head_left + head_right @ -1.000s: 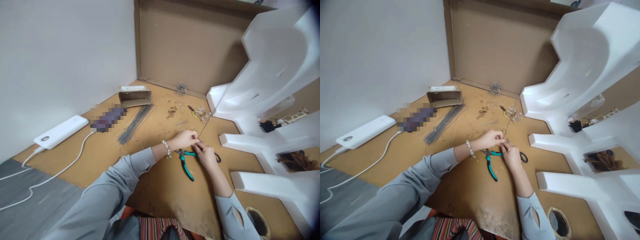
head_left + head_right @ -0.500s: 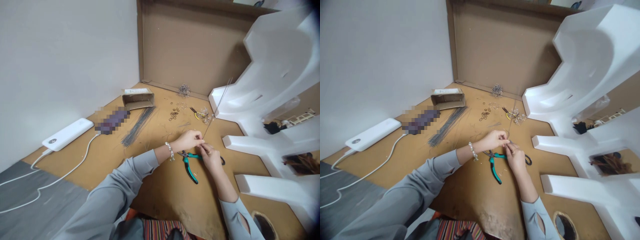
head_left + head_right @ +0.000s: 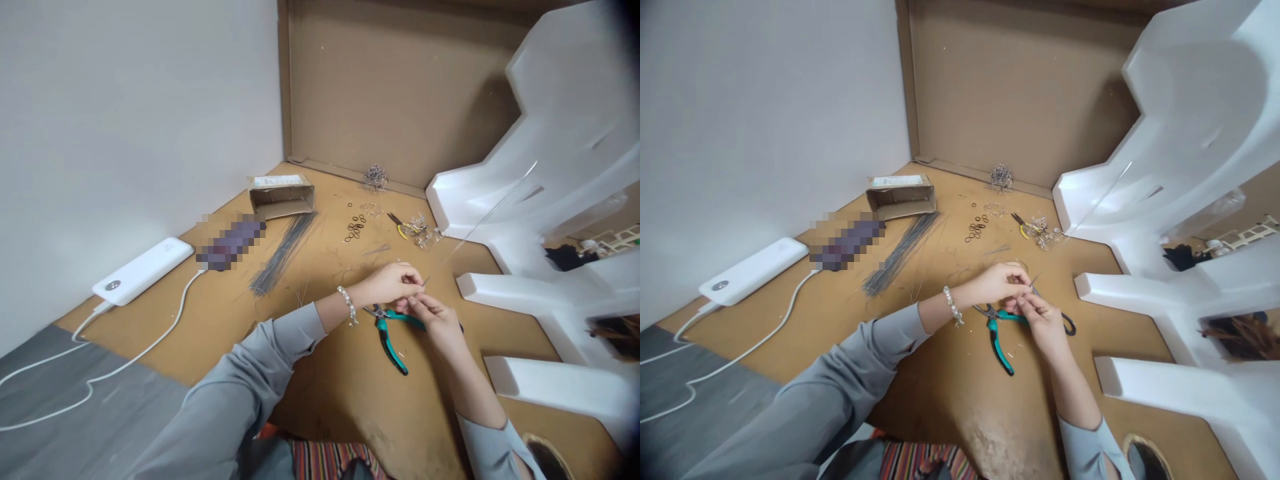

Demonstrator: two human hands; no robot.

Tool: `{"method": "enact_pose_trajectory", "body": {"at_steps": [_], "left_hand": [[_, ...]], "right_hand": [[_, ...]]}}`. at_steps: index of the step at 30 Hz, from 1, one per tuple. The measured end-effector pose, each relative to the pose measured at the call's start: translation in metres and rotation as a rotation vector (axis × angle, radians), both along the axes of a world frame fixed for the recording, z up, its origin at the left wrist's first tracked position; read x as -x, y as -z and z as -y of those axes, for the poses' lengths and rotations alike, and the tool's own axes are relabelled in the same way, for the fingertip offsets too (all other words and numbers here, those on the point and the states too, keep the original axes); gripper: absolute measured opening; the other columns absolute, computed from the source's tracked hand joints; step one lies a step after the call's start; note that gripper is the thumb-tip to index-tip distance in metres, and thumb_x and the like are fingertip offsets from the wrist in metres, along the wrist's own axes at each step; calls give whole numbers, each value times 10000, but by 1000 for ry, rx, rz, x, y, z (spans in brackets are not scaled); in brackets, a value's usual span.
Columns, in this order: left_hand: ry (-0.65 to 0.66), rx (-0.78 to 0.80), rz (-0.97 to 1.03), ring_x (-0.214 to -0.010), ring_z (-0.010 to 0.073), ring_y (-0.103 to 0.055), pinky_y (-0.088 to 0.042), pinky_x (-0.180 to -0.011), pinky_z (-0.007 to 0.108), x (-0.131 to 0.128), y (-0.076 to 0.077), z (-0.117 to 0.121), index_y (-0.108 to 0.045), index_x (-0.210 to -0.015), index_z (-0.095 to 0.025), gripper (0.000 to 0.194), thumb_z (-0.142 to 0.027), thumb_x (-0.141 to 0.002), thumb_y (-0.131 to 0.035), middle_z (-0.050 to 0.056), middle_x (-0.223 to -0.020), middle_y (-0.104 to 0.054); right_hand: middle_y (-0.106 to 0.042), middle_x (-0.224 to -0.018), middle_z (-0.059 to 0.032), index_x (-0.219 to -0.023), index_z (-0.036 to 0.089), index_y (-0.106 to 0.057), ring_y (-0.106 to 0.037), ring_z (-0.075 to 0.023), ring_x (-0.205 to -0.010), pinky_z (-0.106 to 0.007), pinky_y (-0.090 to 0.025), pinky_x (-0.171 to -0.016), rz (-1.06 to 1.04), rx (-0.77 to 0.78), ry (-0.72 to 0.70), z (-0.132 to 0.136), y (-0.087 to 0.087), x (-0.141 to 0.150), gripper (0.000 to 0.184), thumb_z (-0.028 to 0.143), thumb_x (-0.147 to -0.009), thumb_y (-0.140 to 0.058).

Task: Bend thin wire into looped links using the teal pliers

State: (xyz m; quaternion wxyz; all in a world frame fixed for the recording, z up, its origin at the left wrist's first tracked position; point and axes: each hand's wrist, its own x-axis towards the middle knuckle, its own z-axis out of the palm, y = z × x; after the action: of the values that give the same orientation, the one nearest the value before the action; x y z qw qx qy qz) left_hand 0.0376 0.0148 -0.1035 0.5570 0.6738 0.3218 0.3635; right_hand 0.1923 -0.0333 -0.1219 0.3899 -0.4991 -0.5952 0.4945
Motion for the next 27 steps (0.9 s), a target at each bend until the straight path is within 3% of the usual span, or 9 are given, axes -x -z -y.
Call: {"method": "enact_pose_trajectory", "body": {"at_steps": [6, 10, 14, 17, 19, 22, 27], "left_hand": [[177, 157, 183, -593, 73, -531, -430, -660, 243, 6, -9, -3, -627, -798, -98, 143, -221, -727, -650, -18, -620, -580], [155, 197, 179, -481, 62, -503, -421, -566, 224, 3, -17, 7, -567, -768, -118, 117, -225, -759, -611, -53, -517, -525], [34, 208, 142, -408, 50, -456, -398, -485, 205, 8, -37, 21, -517, -726, -133, 96, -200, -780, -559, -59, -501, -512], [-67, 82, 96, -571, 68, -545, -440, -588, 206, 29, -55, 35, -533, -710, -125, 86, -180, -765, -571, -16, -638, -590], [-46, 75, 41, -609, 74, -562, -451, -616, 212, 49, -60, 48, -550, -734, -127, 108, -224, -775, -576, -5, -681, -617], [-27, 234, 42, -604, 98, -598, -468, -608, 233, 73, -52, 69, -543, -773, -132, 157, -286, -794, -566, 7, -665, -637], [-56, 346, 72, -620, 103, -611, -478, -617, 245, 83, -14, 90, -558, -788, -138, 202, -337, -780, -590, 11, -692, -648]], "right_hand": [[-700, -771, -51, -873, 191, -688, -653, -161, -678, -335, -531, -723, -248, 103, -92, 5, -6, -1, 225, 378, -754, -649], [-706, -765, -42, -842, 192, -694, -653, -156, -676, -338, -526, -736, -250, 88, -78, 8, -10, 2, 188, 355, -763, -644], [-715, -885, -75, -885, 175, -698, -658, -202, -837, -388, -488, -853, -15, -4, -95, 12, -19, 2, 254, 386, -806, -581], [-659, -1097, -99, -1121, 200, -618, -601, -241, -1010, -431, -432, -926, 318, -207, -105, 22, -24, -1, 378, 399, -802, -575], [-608, -1183, -116, -1201, 200, -560, -554, -264, -1081, -457, -398, -951, 560, -328, -111, 33, -25, -2, 468, 403, -780, -591], [-557, -1237, -151, -1232, 164, -527, -488, -308, -1144, -490, -360, -964, 871, -384, -148, 49, -21, 1, 592, 415, -709, -642], [-456, -1325, -198, -1284, 142, -458, -404, -367, -1187, -510, -316, -948, 1144, -442, -128, 66, -13, 17, 719, 400, -642, -652]]}}
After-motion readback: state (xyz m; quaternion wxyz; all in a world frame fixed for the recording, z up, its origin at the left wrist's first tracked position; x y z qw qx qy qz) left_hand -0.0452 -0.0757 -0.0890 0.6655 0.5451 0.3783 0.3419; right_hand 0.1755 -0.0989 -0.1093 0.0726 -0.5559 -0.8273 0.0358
